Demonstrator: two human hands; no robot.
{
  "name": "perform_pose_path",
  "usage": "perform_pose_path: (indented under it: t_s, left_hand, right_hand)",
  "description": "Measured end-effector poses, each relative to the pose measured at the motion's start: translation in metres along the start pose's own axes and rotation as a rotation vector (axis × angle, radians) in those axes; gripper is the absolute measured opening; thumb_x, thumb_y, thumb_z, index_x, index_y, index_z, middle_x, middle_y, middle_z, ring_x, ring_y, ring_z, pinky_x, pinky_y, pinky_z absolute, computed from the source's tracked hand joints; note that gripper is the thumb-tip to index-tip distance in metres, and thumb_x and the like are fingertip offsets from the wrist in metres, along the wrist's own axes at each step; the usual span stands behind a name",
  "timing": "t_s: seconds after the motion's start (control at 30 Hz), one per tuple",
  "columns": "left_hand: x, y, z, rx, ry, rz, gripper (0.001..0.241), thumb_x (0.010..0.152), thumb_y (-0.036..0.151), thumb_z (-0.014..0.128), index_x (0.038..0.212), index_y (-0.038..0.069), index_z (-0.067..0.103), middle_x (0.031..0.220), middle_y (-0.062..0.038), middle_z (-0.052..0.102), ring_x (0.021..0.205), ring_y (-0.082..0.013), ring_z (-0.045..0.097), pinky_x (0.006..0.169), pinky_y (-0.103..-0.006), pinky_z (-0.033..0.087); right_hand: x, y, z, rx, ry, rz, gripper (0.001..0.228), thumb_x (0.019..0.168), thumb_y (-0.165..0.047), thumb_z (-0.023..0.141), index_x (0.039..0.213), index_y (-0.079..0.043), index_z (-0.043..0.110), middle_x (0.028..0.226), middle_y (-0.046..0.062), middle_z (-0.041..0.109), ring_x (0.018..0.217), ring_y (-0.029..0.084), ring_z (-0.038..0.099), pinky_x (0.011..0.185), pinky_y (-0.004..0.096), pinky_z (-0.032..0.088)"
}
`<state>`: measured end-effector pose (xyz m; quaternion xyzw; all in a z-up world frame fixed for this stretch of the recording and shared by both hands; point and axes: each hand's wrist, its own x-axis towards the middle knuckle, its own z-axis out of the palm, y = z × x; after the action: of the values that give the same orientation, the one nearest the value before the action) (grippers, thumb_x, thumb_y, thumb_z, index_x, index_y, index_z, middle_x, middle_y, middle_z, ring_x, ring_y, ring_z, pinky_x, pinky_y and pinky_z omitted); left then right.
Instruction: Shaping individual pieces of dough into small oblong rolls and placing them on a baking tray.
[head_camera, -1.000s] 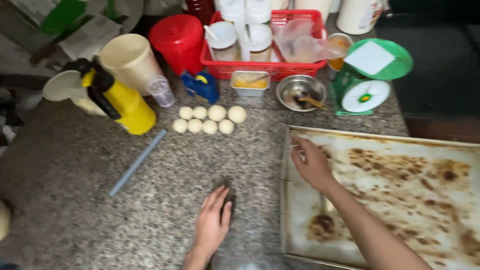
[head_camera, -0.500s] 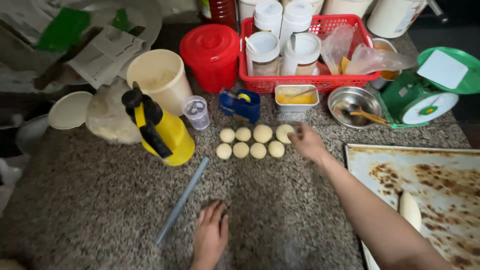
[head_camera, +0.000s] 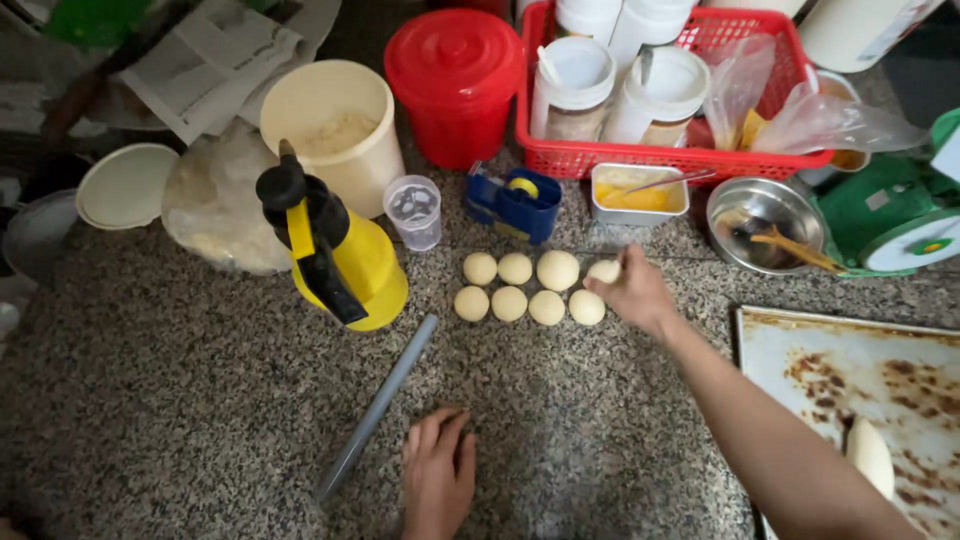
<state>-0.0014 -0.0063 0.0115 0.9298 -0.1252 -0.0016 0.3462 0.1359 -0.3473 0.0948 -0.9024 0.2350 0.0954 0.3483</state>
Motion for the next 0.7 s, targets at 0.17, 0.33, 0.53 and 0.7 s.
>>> perform_pose_path:
  t_s: [0.17, 0.33, 0.53, 0.7]
  left_hand:
    - [0.003, 0.017, 0.002, -0.120, 0.071, -0.013, 0.033, 0.092, 0.024, 0.064, 0.121, 0.010, 0.070, 0.124, -0.002, 0.068, 0.110, -0.0260, 0.063, 0.093, -0.0372, 0.050]
    - [0.031, 0.100, -0.004, -0.370, 0.152, 0.012, 0.033, 0.095, 0.020, 0.064, 0.125, 0.008, 0.069, 0.114, -0.008, 0.075, 0.093, -0.0227, 0.073, 0.077, -0.0341, 0.060]
    - [0.032, 0.183, -0.038, -0.618, 0.076, -0.246, 0.057, 0.106, 0.043, 0.034, 0.088, 0.005, 0.072, 0.077, -0.007, 0.072, 0.064, -0.0163, 0.067, 0.058, -0.0288, 0.054]
    - [0.018, 0.150, -0.028, -0.490, 0.259, -0.189, 0.062, 0.106, 0.042, 0.038, 0.078, -0.003, 0.069, 0.069, -0.015, 0.071, 0.058, -0.0268, 0.062, 0.059, -0.0412, 0.049]
  right_hand:
    - [-0.035, 0.043, 0.010, 0.561, 0.230, -0.045, 0.054, 0.087, -0.019, 0.078, 0.130, -0.003, 0.048, 0.115, 0.017, 0.064, 0.095, 0.027, 0.066, 0.078, 0.037, 0.056]
    - [-0.159, -0.029, -0.016, 1.077, -0.038, 0.170, 0.035, 0.095, -0.004, 0.062, 0.129, -0.003, 0.055, 0.128, 0.019, 0.065, 0.112, 0.034, 0.069, 0.094, 0.043, 0.061]
    - [-0.231, -0.048, 0.012, 1.174, -0.195, 0.050, 0.035, 0.092, -0.006, 0.064, 0.126, -0.003, 0.055, 0.121, 0.018, 0.064, 0.105, 0.032, 0.065, 0.092, 0.048, 0.061]
    - [-0.255, -0.040, 0.019, 0.738, -0.201, 0.001, 0.035, 0.094, -0.017, 0.070, 0.125, 0.000, 0.068, 0.096, 0.008, 0.068, 0.084, 0.015, 0.064, 0.079, 0.027, 0.058]
